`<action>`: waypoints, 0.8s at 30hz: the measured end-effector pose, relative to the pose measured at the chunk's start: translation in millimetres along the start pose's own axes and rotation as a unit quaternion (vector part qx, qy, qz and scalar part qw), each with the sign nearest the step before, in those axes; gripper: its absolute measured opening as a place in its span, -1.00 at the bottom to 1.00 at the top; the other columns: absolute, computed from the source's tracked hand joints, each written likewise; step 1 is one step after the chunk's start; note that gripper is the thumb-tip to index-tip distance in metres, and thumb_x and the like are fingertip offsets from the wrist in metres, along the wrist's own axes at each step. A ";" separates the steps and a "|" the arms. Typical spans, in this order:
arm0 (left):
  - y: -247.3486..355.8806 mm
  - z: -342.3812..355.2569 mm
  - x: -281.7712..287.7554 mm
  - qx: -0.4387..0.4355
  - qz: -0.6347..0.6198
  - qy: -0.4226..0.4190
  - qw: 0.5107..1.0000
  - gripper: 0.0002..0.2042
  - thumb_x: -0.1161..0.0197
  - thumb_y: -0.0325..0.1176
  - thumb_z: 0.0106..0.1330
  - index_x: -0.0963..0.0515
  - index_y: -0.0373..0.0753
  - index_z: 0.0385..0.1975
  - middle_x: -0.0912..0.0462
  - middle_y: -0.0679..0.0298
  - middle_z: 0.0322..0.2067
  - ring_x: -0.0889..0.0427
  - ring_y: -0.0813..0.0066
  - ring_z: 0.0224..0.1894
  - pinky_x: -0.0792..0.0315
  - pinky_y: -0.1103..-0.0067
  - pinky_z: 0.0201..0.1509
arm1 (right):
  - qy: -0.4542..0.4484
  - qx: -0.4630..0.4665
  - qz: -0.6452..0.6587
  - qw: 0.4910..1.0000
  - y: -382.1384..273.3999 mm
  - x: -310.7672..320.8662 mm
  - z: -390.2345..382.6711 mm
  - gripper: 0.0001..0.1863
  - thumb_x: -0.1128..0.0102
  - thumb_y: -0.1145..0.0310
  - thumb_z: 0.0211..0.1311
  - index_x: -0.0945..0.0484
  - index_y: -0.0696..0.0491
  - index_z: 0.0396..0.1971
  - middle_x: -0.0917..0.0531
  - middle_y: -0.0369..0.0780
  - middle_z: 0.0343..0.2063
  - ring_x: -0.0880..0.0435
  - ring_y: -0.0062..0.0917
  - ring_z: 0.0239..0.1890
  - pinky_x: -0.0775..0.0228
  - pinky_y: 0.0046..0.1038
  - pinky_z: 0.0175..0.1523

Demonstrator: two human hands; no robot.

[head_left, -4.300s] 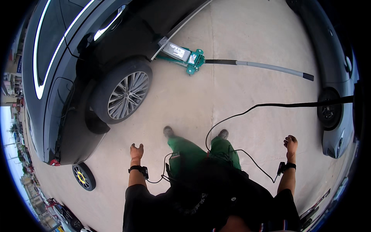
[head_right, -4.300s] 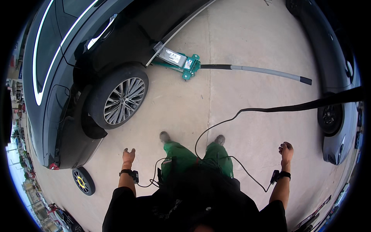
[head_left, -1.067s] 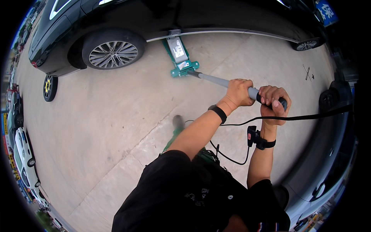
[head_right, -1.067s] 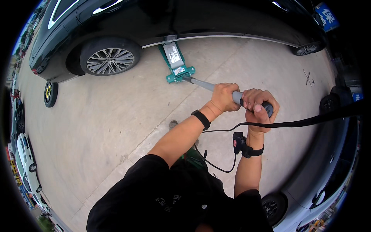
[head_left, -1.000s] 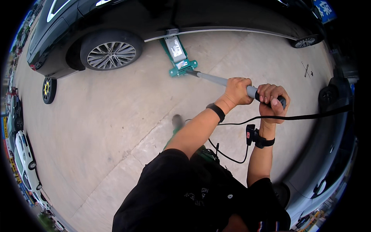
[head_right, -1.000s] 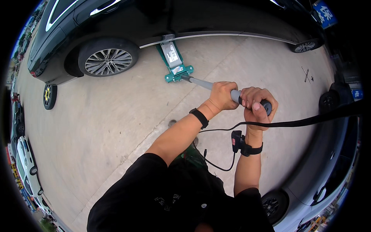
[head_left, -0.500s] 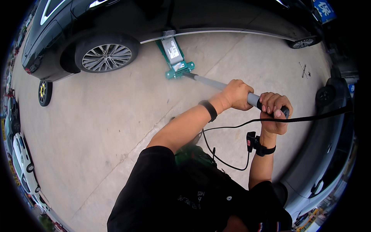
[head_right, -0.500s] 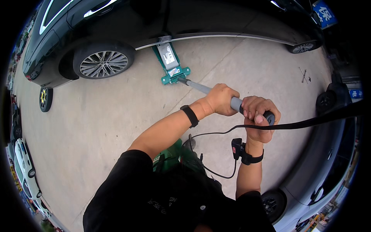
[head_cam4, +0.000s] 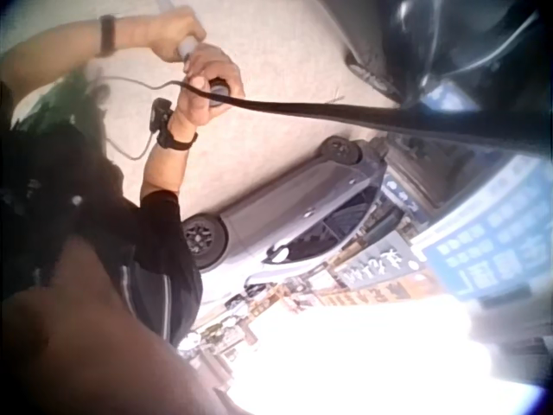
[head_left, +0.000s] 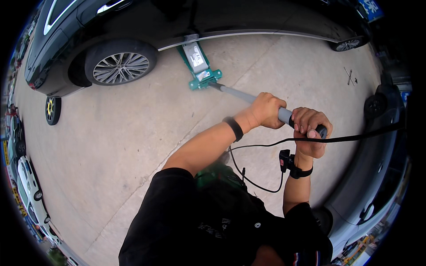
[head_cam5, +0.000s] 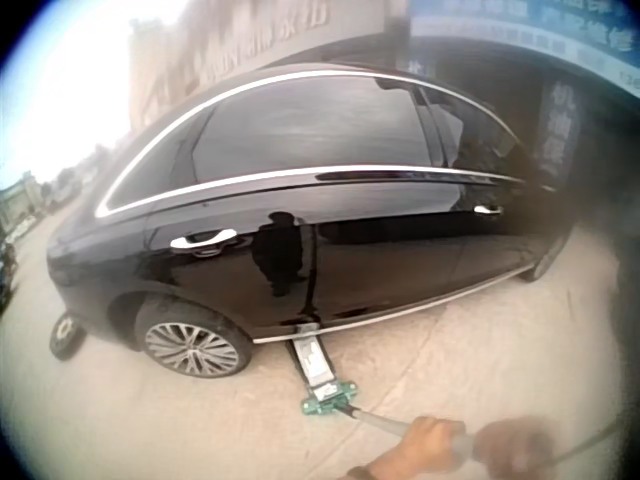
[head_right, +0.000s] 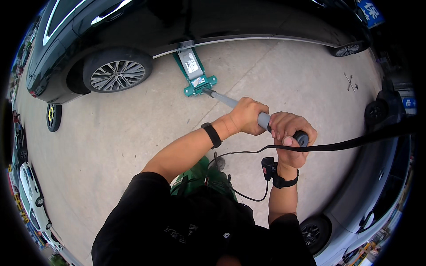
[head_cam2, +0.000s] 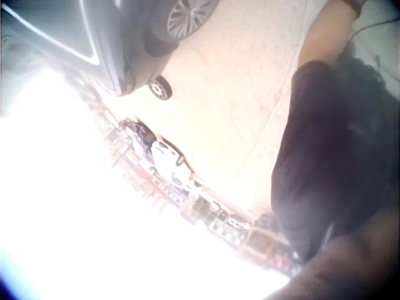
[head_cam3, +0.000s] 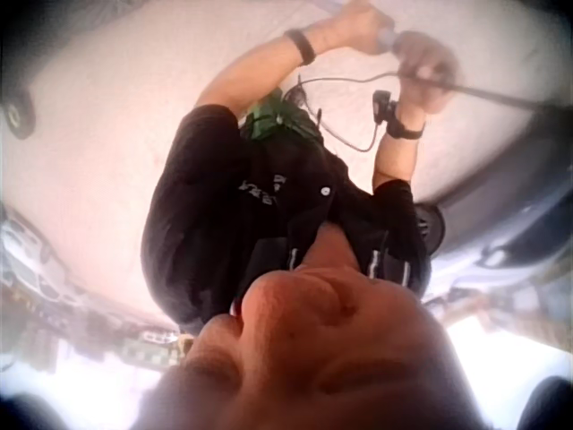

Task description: The person lifts a car using a floor jack, removes lug nuts and caps, and uses a cross wrench to loosen a wheel.

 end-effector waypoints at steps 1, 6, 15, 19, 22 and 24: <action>-0.1 -2.0 -0.9 0.003 0.001 0.002 1.000 -0.83 -0.35 -0.28 -0.23 -0.47 -0.13 -0.73 -0.55 0.21 -0.71 -0.57 0.08 -0.60 -0.46 0.35 -0.53 | -0.025 0.000 -0.003 1.000 -0.1 -1.2 0.7 -0.73 -0.26 0.37 -0.03 -0.33 0.09 -0.66 -0.38 -0.23 -0.74 -0.37 -0.44 -0.63 -0.31 -0.34 -0.36; 0.2 -9.5 7.2 0.003 -0.012 0.086 0.996 -0.85 -0.32 -0.34 -0.26 -0.46 -0.11 -0.73 -0.52 0.25 -0.72 -0.56 0.15 -0.62 -0.44 0.38 -0.56 | -0.054 -0.005 -0.009 0.999 0.3 -8.8 3.9 -0.68 -0.30 0.32 -0.05 -0.31 0.06 -0.73 -0.37 -0.27 -0.78 -0.34 -0.48 -0.69 -0.30 -0.37 -0.41; 3.9 -8.2 13.2 0.008 -0.005 0.122 0.993 -0.84 -0.34 -0.32 -0.27 -0.46 -0.12 -0.73 -0.52 0.25 -0.72 -0.56 0.16 -0.62 -0.43 0.40 -0.56 | -0.069 -0.002 -0.006 0.998 -2.5 -9.9 8.3 -0.67 -0.30 0.31 -0.04 -0.30 0.05 -0.72 -0.37 -0.27 -0.77 -0.34 -0.48 -0.68 -0.26 -0.40 -0.42; 3.3 -8.3 12.7 0.004 0.001 0.119 0.993 -0.83 -0.35 -0.30 -0.26 -0.46 -0.12 -0.72 -0.53 0.24 -0.71 -0.57 0.16 -0.62 -0.44 0.40 -0.56 | -0.075 -0.010 -0.003 0.997 -2.4 -11.0 8.0 -0.67 -0.30 0.31 -0.02 -0.29 0.05 -0.70 -0.37 -0.28 -0.75 -0.34 -0.49 -0.67 -0.25 -0.40 -0.41; 3.0 -7.3 12.3 0.004 0.002 0.115 0.993 -0.83 -0.35 -0.30 -0.26 -0.47 -0.13 -0.72 -0.54 0.24 -0.70 -0.58 0.16 -0.61 -0.44 0.40 -0.56 | -0.078 -0.001 0.005 0.997 -2.9 -10.7 8.9 -0.68 -0.30 0.32 -0.02 -0.29 0.06 -0.69 -0.37 -0.27 -0.73 -0.34 -0.49 -0.66 -0.26 -0.39 -0.39; 3.0 -7.4 12.7 0.008 0.004 0.110 0.994 -0.83 -0.35 -0.30 -0.26 -0.47 -0.13 -0.72 -0.54 0.23 -0.70 -0.58 0.16 -0.61 -0.44 0.40 -0.55 | -0.070 -0.002 0.004 0.998 -2.9 -11.3 8.5 -0.67 -0.29 0.32 -0.01 -0.29 0.06 -0.69 -0.36 -0.26 -0.73 -0.34 -0.49 -0.66 -0.26 -0.38 -0.38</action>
Point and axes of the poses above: each hand's wrist, its own z-axis towards the middle knuckle, its own x-axis out of the back of the hand, y = z × x, the point moved 9 cm from there along z, towards the middle knuckle
